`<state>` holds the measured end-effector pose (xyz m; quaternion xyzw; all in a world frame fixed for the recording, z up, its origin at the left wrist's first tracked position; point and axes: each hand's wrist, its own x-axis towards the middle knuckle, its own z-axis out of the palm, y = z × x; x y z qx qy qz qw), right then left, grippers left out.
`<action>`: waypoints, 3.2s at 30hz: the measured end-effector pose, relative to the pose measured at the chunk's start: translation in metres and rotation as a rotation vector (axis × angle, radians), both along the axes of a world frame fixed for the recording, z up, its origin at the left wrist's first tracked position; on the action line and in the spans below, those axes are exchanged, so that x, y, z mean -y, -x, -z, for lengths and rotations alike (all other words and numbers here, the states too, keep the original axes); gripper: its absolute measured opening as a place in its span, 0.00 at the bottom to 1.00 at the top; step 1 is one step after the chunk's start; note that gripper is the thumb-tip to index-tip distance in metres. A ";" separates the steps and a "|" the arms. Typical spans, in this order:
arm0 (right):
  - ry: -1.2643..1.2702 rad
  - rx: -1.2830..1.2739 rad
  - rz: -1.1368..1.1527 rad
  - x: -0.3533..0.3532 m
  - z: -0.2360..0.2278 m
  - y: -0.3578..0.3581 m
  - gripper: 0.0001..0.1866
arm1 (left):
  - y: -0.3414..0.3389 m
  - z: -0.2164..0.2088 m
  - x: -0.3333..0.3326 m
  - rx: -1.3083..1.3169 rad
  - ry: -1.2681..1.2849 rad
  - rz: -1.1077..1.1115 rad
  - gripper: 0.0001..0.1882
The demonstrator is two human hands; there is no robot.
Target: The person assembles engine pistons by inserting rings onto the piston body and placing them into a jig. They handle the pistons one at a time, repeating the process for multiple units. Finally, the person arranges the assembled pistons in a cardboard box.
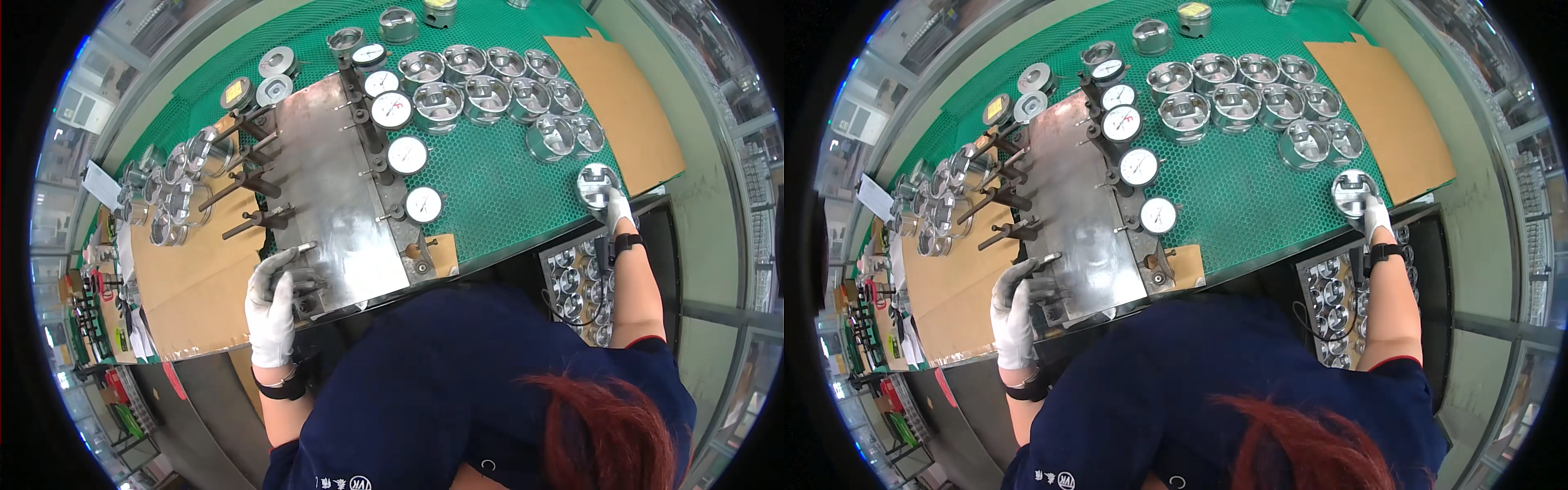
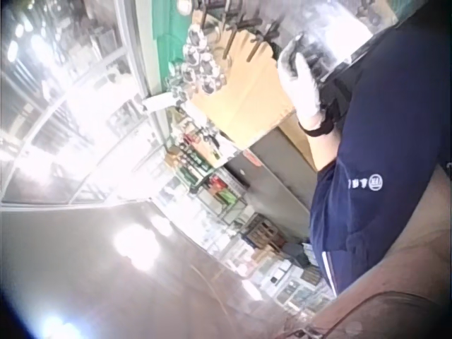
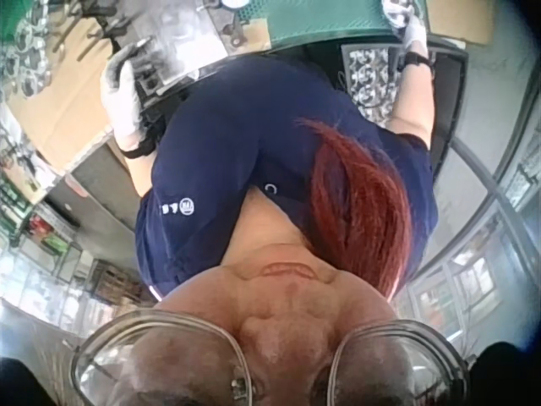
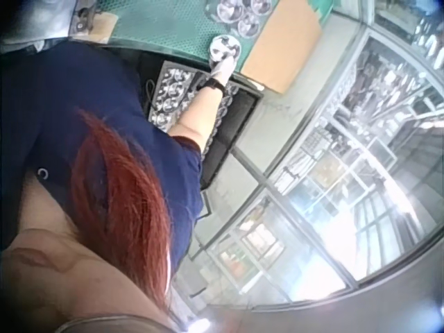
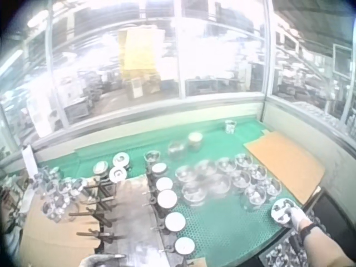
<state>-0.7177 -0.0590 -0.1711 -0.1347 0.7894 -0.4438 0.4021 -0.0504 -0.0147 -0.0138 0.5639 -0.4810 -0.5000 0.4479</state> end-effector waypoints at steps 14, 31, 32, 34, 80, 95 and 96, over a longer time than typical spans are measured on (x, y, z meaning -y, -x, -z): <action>0.277 -0.046 0.278 -0.062 0.098 0.052 0.31 | -0.109 -0.010 0.017 0.462 0.089 -0.233 0.18; -0.321 -0.670 0.004 -0.260 0.072 -0.067 0.28 | -0.491 0.035 0.228 1.517 -0.195 -0.543 0.29; -0.331 -0.677 0.010 -0.264 0.068 -0.074 0.28 | -0.500 0.036 0.236 1.533 -0.227 -0.526 0.30; -0.356 -0.686 0.031 -0.280 0.059 -0.085 0.29 | -0.511 0.041 0.253 1.563 -0.284 -0.475 0.33; 0.156 -0.349 -0.195 -0.144 0.034 -0.143 0.29 | -0.343 -0.002 0.089 1.398 -0.143 0.201 0.25; 0.674 -0.332 -0.943 0.017 -0.159 -0.371 0.23 | -0.202 0.004 -0.049 1.124 0.611 -0.143 0.31; 0.709 -0.296 -1.030 0.013 -0.166 -0.390 0.23 | -0.198 0.004 -0.058 0.983 0.655 -0.218 0.29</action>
